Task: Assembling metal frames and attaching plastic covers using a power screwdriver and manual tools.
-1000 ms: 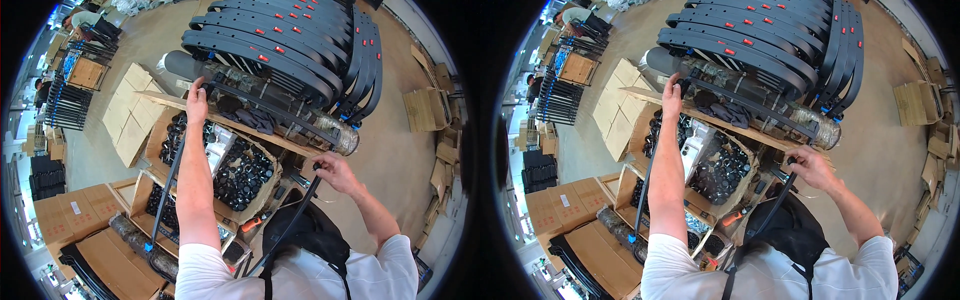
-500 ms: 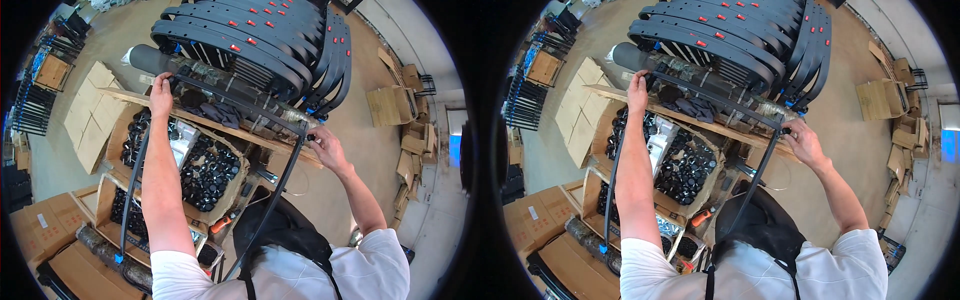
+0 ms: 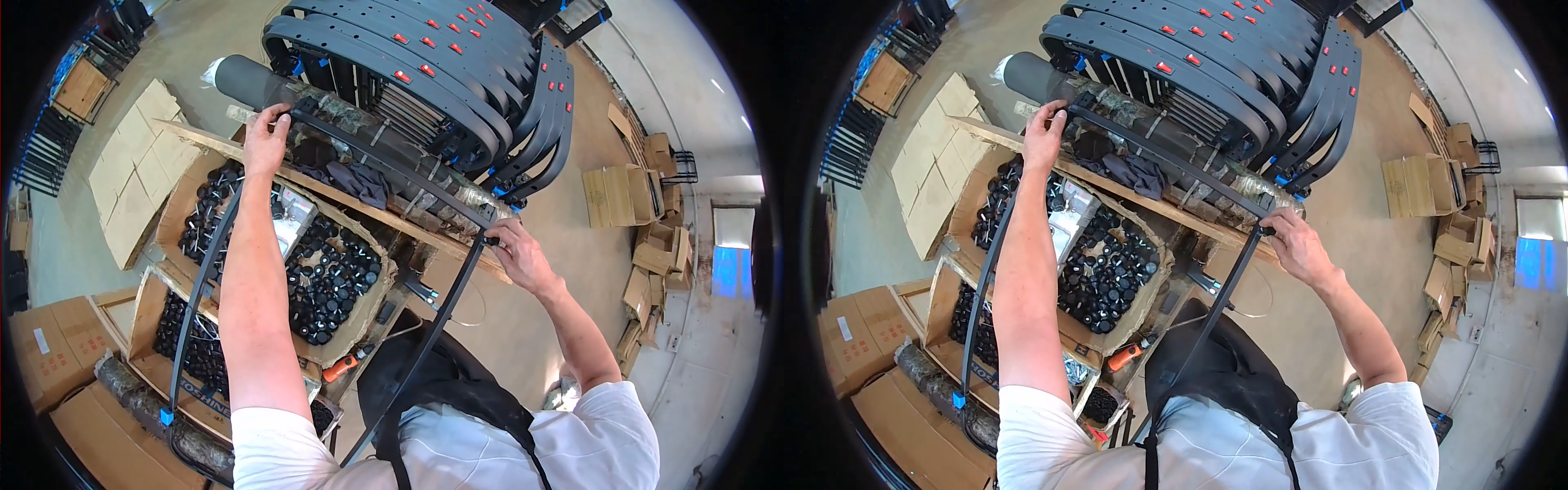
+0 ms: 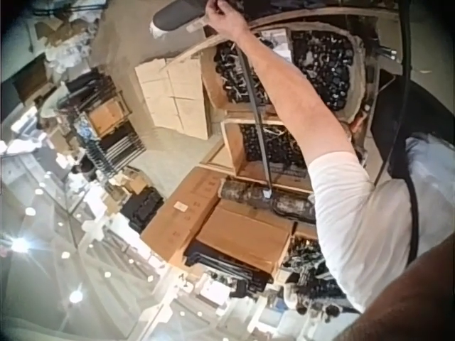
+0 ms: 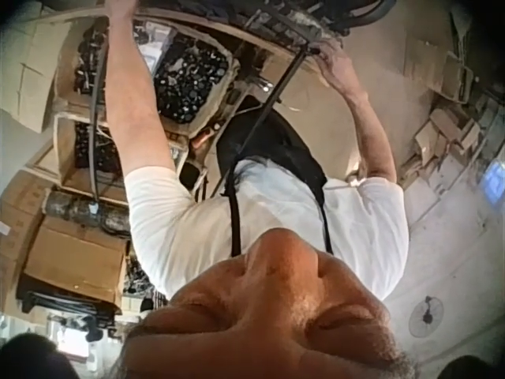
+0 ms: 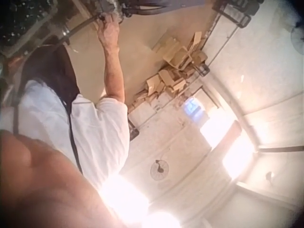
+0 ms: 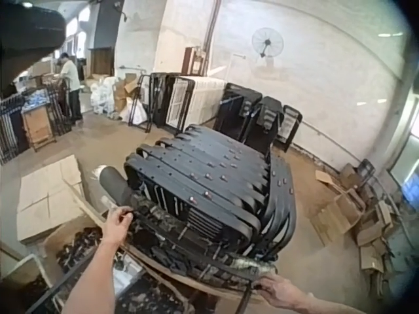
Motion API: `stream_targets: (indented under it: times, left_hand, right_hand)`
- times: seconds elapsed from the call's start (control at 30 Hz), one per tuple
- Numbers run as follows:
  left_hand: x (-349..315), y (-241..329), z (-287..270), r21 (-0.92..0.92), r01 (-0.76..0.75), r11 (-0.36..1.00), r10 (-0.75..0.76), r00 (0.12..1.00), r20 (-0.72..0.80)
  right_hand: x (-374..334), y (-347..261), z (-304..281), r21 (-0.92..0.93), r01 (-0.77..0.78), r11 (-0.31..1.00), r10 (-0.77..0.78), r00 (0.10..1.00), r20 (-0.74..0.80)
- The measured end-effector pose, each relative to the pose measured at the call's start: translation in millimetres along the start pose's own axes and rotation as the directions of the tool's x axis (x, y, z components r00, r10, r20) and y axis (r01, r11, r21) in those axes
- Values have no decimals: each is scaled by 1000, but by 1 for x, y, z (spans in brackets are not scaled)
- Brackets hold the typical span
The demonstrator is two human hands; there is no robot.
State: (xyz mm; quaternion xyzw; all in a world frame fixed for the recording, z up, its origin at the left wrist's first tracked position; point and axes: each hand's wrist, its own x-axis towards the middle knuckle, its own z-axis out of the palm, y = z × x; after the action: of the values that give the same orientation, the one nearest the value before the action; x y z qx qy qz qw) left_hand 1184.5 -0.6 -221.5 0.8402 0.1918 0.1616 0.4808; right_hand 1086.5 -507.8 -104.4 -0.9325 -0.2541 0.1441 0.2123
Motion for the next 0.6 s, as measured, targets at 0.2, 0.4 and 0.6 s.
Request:
stream_targets:
  times: [0.2, 0.4, 0.6]
  left_hand:
    - [3, -16, -10, -297, -91, 950, 83, 996, -40]
    - [5, -17, -7, -41, -25, 999, 26, 1000, 10]
    - [3, -18, -8, -220, -64, 973, 53, 997, -56]
  right_hand:
    - [12, -17, 0, -136, -131, 982, 141, 988, 65]
    - [23, -21, 3, -287, -197, 937, 222, 973, 57]
    - [27, -16, 7, -315, -234, 920, 275, 957, 91]
